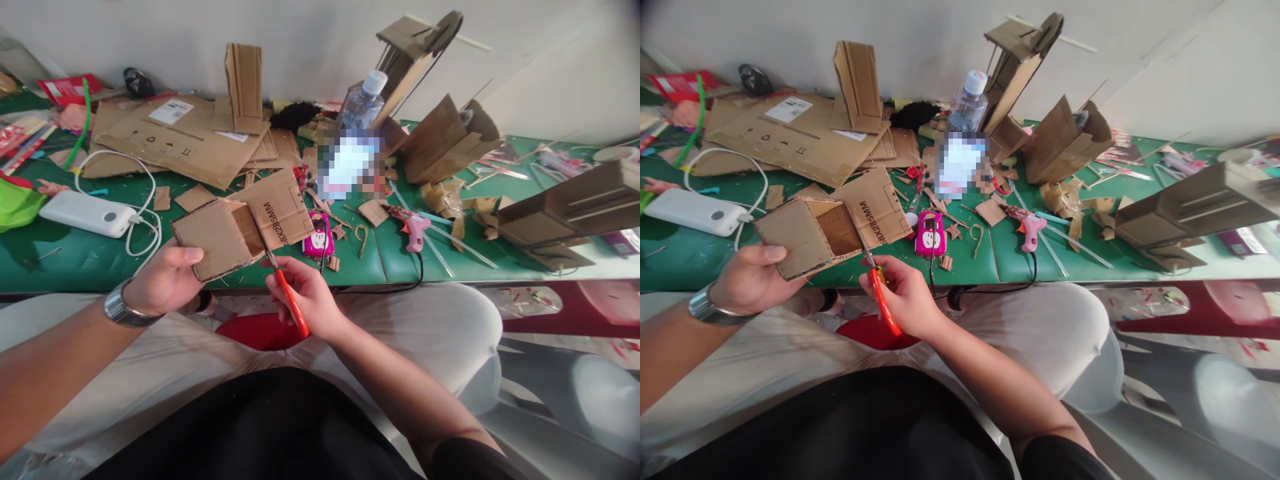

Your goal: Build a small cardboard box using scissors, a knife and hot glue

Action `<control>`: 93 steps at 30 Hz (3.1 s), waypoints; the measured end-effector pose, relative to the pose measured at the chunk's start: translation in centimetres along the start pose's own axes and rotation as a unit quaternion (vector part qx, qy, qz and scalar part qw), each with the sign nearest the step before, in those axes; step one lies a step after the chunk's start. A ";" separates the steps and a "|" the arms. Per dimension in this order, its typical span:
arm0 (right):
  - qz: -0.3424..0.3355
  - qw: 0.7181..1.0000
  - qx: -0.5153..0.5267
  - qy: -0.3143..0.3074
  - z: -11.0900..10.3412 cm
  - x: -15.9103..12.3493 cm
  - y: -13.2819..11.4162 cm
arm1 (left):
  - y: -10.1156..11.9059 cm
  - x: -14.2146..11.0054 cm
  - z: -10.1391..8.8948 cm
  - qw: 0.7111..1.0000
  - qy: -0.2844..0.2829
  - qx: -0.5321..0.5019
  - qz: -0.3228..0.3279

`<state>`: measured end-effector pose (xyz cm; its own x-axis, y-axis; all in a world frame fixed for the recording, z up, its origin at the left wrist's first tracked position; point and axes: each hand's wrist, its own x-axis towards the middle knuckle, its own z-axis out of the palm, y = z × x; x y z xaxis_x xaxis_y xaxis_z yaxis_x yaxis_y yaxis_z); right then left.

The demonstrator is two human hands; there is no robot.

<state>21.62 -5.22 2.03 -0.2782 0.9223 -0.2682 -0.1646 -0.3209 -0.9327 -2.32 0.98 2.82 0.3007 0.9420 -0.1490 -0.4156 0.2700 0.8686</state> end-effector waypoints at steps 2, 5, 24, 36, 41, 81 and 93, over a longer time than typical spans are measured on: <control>0.017 0.999 0.025 -0.020 -0.3 -0.1 -0.2 | -0.1 0.1 -0.2 1.000 -0.003 0.005 0.004; 0.011 0.998 0.036 -0.044 -0.7 -0.4 -0.3 | 0.1 0.2 -0.3 1.000 -0.008 0.015 0.006; -0.006 0.990 0.004 -0.139 -3.3 -2.0 -0.5 | 0.5 1.2 -1.7 0.980 0.079 0.101 0.150; 0.009 0.992 0.031 -0.123 -3.7 -2.3 -1.1 | 0.6 0.7 -1.1 0.889 0.002 0.329 0.318; 0.010 0.991 0.032 -0.128 -3.9 -2.6 -1.5 | 0.2 0.7 -2.0 0.844 0.004 0.416 0.340; 0.046 0.986 0.108 -0.121 -3.3 -3.4 -1.6 | 2.9 1.4 -3.5 0.425 -0.012 0.709 0.563; 0.036 0.992 0.082 -0.088 -3.1 -2.9 -1.1 | 2.0 1.3 -3.1 0.447 -0.037 0.694 0.564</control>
<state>25.51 -6.85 3.09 -0.4537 0.8486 -0.2722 -0.2863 -0.4280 -0.8572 -5.45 3.32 2.90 0.6204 0.3009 0.7243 0.5780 -0.7996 -0.1629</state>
